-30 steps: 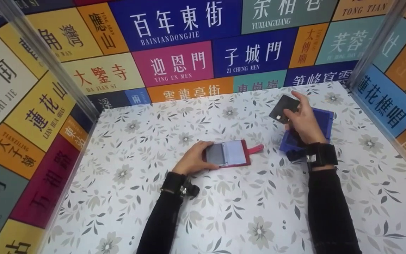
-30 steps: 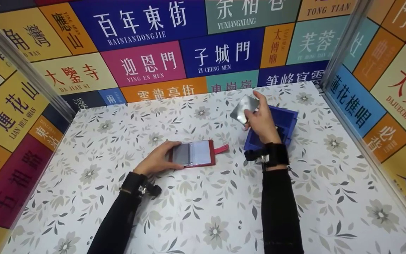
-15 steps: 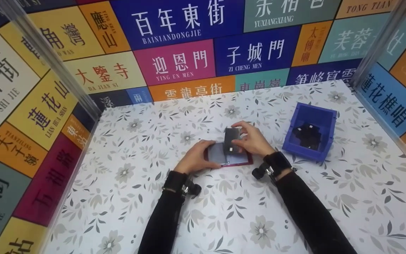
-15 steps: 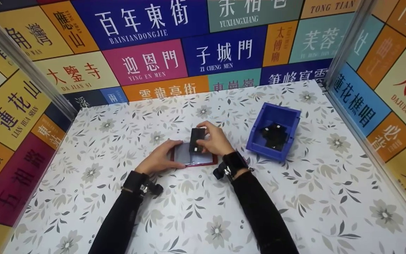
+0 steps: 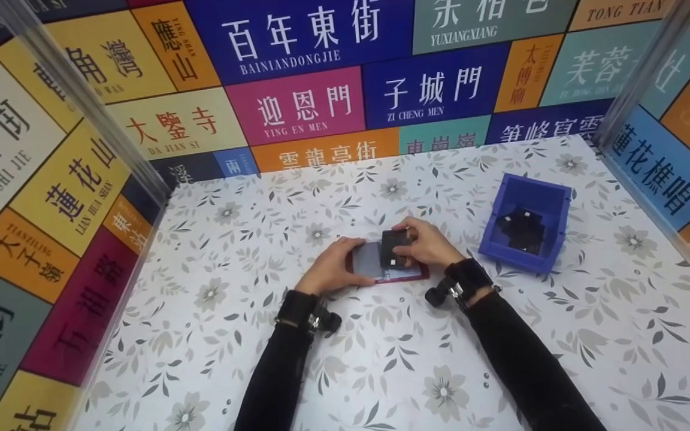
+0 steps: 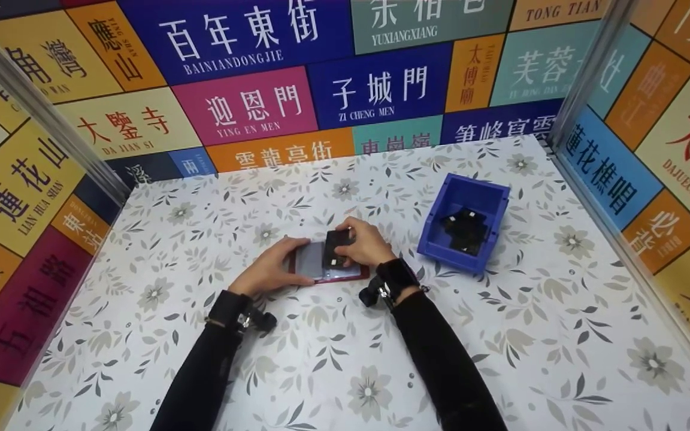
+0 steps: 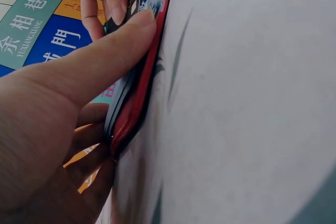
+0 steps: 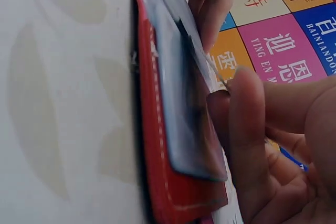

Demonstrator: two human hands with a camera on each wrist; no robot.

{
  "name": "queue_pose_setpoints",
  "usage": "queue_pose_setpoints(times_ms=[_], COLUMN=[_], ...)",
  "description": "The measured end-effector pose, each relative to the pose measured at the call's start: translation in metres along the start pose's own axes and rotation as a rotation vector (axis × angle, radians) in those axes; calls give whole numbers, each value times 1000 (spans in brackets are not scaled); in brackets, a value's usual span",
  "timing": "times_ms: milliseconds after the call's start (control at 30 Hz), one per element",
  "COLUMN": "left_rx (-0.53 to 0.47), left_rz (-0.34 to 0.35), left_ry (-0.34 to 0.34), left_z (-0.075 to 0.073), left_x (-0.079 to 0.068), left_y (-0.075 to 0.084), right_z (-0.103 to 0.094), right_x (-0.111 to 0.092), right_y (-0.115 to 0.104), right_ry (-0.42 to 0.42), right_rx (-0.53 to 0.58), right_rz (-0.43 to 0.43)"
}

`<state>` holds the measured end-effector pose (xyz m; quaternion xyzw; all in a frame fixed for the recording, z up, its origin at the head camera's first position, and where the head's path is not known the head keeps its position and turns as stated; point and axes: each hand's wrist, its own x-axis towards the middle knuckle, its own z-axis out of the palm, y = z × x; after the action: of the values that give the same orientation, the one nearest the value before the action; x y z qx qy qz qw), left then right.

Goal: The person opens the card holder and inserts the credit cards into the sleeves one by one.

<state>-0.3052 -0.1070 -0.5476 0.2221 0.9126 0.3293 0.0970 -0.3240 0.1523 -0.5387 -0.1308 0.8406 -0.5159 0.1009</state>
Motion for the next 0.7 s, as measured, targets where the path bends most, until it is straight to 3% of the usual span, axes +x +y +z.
queue_pose_setpoints(times_ms=[333,567,700], left_rx=[-6,12,4], left_rz=[1,28,24], left_ry=[7,24,30], left_z=[0,1,0], left_x=[-1,-1,-1], left_y=[1,-1,0], right_z=[6,21,29], right_x=[-5,-5,-4], right_y=[-13,-16,-20], right_ry=[-69,-27,51], right_rx=[-17,-28,-93], right_rz=[122,66,-4])
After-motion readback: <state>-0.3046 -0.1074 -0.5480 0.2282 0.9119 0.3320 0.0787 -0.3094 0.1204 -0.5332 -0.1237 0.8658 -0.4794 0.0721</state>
